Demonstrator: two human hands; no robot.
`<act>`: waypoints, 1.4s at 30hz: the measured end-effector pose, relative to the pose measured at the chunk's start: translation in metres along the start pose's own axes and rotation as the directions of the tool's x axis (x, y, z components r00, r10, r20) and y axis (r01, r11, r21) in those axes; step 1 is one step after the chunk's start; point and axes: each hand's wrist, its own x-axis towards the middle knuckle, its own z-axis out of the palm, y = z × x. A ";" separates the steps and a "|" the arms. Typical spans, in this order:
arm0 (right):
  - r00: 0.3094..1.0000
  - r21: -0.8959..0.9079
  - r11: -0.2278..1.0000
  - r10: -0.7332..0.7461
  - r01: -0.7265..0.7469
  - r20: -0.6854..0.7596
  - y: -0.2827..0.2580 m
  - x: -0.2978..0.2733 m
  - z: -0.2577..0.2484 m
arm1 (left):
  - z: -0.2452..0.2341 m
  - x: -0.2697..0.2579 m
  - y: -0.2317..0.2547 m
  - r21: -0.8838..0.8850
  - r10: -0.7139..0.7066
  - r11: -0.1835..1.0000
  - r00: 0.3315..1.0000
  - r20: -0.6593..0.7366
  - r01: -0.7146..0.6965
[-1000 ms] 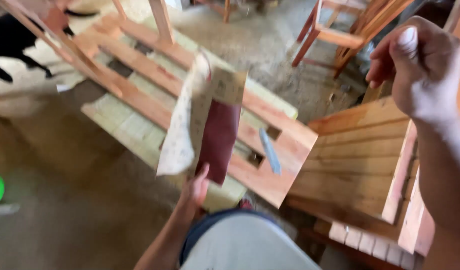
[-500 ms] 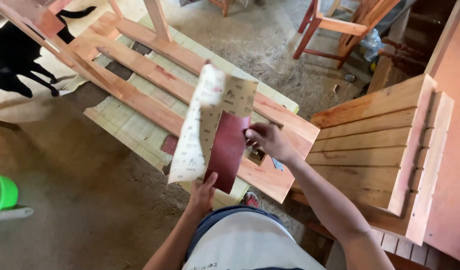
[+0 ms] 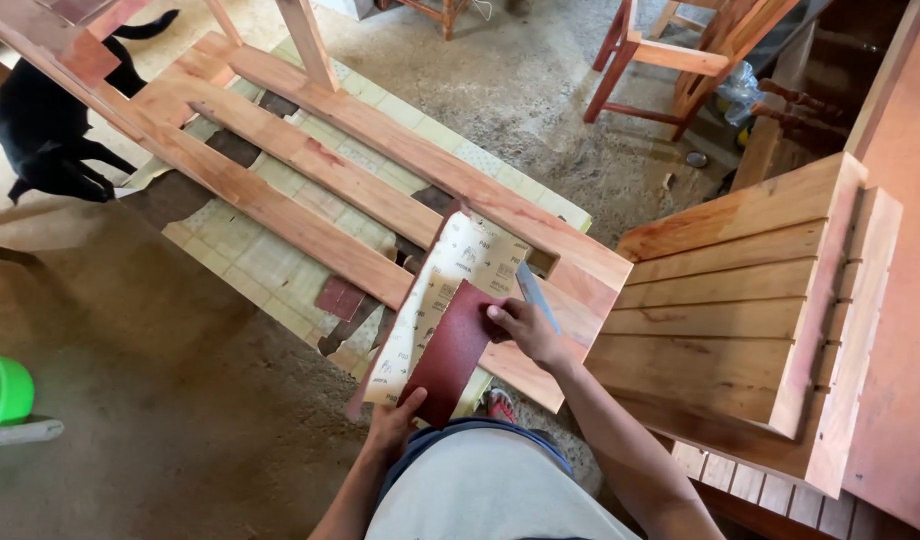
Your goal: The person is manually sanding the surfaces and edges of a wooden furniture frame using sandpaper and a sanding block.
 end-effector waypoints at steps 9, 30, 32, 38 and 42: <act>0.993 0.098 0.989 0.113 -0.109 -0.031 0.011 -0.005 0.006 | -0.014 0.010 -0.009 -0.012 0.095 0.996 0.986 0.137 -0.094; 0.897 -0.462 0.865 -0.032 -0.196 -0.440 0.094 0.033 -0.131 | -0.017 0.067 -0.037 -0.027 0.302 0.952 0.952 -0.058 -0.303; 0.855 -0.695 0.700 -0.253 -0.160 -0.452 0.183 0.060 -0.130 | 0.015 0.042 -0.022 -0.095 0.269 0.955 0.956 -0.114 -0.280; 0.863 -0.887 0.351 -0.297 -0.299 -0.408 0.224 0.077 -0.096 | 0.069 0.023 -0.035 -0.176 0.103 0.974 0.969 -0.225 -0.144; 0.905 -0.747 0.525 0.128 -0.409 -0.406 0.190 0.067 -0.100 | 0.134 -0.014 -0.016 -0.187 -0.014 0.982 0.963 -0.269 -0.038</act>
